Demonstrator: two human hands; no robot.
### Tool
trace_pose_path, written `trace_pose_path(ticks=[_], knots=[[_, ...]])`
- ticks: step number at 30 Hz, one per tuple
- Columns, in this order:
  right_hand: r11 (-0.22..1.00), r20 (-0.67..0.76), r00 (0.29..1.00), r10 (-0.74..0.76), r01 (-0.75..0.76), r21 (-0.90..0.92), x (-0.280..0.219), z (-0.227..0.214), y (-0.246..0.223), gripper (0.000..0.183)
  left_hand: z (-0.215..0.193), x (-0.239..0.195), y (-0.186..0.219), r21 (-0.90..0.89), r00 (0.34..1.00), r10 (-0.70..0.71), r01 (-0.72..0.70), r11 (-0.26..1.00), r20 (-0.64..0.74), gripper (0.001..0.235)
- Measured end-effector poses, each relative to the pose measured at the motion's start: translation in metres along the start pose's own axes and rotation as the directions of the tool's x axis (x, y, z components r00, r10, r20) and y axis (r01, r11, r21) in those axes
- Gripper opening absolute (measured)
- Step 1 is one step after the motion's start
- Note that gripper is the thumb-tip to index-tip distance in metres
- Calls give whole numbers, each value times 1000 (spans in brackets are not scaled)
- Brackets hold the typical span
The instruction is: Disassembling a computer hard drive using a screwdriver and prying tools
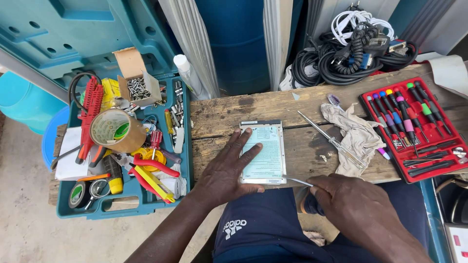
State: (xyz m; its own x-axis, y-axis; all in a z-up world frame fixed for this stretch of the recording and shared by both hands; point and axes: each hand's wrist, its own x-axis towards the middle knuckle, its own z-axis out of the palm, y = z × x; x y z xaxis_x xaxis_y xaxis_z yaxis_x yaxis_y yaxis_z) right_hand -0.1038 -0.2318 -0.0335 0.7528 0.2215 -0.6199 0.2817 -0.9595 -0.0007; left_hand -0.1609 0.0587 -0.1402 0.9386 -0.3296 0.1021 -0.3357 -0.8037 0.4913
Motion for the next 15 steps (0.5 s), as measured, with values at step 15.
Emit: trace_pose_path(ticks=[15], knots=[[895,-279,951,130,8,446,18,67,11,36,2,39,8,184,999,-16,21,983,-29,150]])
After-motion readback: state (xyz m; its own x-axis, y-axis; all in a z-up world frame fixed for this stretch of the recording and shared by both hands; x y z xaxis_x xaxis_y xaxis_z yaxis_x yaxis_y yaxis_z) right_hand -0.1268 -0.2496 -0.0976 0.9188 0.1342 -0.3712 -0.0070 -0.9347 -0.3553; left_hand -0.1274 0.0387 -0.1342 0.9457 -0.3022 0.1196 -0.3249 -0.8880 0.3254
